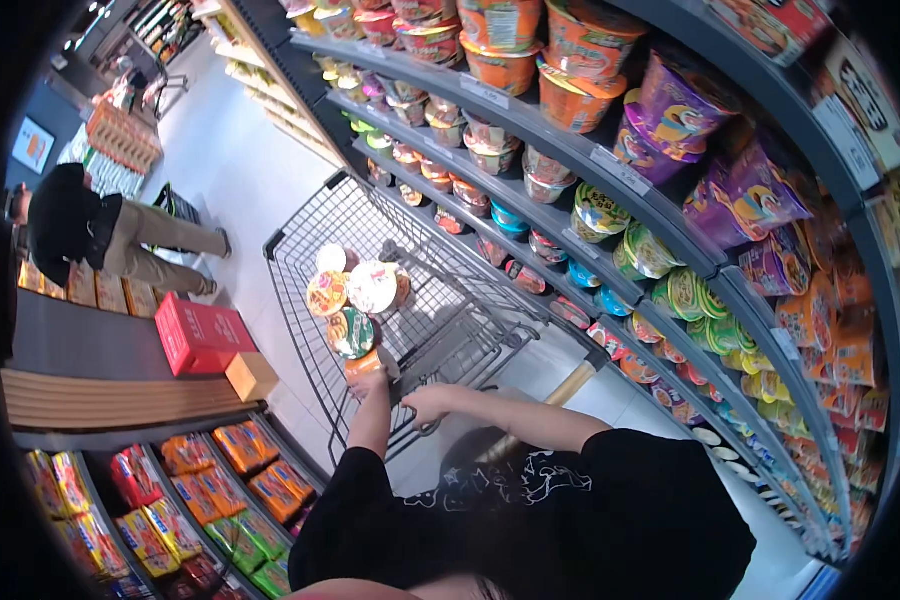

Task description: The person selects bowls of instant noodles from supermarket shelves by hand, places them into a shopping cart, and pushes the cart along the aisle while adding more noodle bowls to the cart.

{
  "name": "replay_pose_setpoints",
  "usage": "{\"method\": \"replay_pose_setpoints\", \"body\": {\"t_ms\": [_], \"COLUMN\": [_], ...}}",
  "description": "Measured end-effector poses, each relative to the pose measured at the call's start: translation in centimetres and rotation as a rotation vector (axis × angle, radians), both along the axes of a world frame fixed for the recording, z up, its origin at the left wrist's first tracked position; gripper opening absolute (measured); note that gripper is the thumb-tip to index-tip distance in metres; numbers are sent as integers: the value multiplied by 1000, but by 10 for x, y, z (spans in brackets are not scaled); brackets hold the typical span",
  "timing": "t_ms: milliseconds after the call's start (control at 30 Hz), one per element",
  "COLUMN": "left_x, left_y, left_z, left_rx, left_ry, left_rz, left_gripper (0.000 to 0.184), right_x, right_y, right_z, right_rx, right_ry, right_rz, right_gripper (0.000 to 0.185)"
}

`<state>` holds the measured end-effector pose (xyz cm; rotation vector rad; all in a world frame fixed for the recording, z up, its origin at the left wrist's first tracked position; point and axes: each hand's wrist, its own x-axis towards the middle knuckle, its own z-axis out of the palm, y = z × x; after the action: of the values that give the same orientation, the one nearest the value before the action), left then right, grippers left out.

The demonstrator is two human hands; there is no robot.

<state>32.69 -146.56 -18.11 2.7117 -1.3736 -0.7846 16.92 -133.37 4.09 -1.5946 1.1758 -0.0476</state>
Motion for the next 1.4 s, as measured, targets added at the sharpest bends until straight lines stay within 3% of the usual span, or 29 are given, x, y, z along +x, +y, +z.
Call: {"method": "replay_pose_setpoints", "body": {"t_ms": [33,167,233,333,567,667,733,767,800,867,933,967,1033,1067,1100,1133,1200,1267,1300,1333,1400], "left_x": [-2,-3,1,2,-5,2,6,-6,-6,8,14,16,9,1,0,-1,-10,-21,-29,-33,-38], "left_y": [0,9,14,19,34,30,36,46,50,54,45,48,63,77,83,87,107,125,139,149,167], "left_z": [-6,5,17,33,74,77,99,136,149,161,146,147,167,184,186,188,214,237,256,263,271], "left_rx": [26,-69,-97,-57,-11,-5,-60,-30,-22,-128,-110,-207,-446,-586,-708,-838,-890,-839,-897,-899,-815], "left_ry": [-204,-214,-6,52,58,-122,-4,0,-2,248,135,115,100,100,133,167,232,414,439,439,457], "left_rz": [8,125,123,102,55,11,-97,-164,-160,-254,-332,-380,-485,-540,-668,-802,-975,-946,-972,-956,-1156], "left_gripper": [113,108,107,109,110,101,89,78,78,85,97,102,107,107,106,106,101,97,92,92,91], "right_x": [0,2,3,1,-3,-5,1,6,15,9,3,-4,-17,-22,-30,-35,-39,-35,-35,-37,-43], "right_y": [0,1,1,1,1,2,0,-3,-9,-2,-3,3,4,-1,1,5,8,19,29,37,51], "right_z": [-3,-13,-13,-5,3,18,-10,-25,-56,-51,-42,-31,-19,-37,-31,-20,-25,-18,-11,-9,-11], "right_rx": [9,-5,0,26,65,48,-41,-91,-130,-156,-155,-266,-411,-521,-461,-427,-225,-139,-112,-108,23], "right_ry": [-5,-41,-35,-7,12,35,-54,-49,-121,-135,-74,-37,93,3,-309,-220,-423,-500,-376,-369,-341], "right_rz": [1,-10,-6,9,32,151,159,224,247,187,53,-163,-552,-778,-865,-903,-843,-735,-734,-721,-711], "right_gripper": [42,42,42,43,51,53,51,49,50,47,41,33,42,47,50,58,85,102,112,112,101]}}
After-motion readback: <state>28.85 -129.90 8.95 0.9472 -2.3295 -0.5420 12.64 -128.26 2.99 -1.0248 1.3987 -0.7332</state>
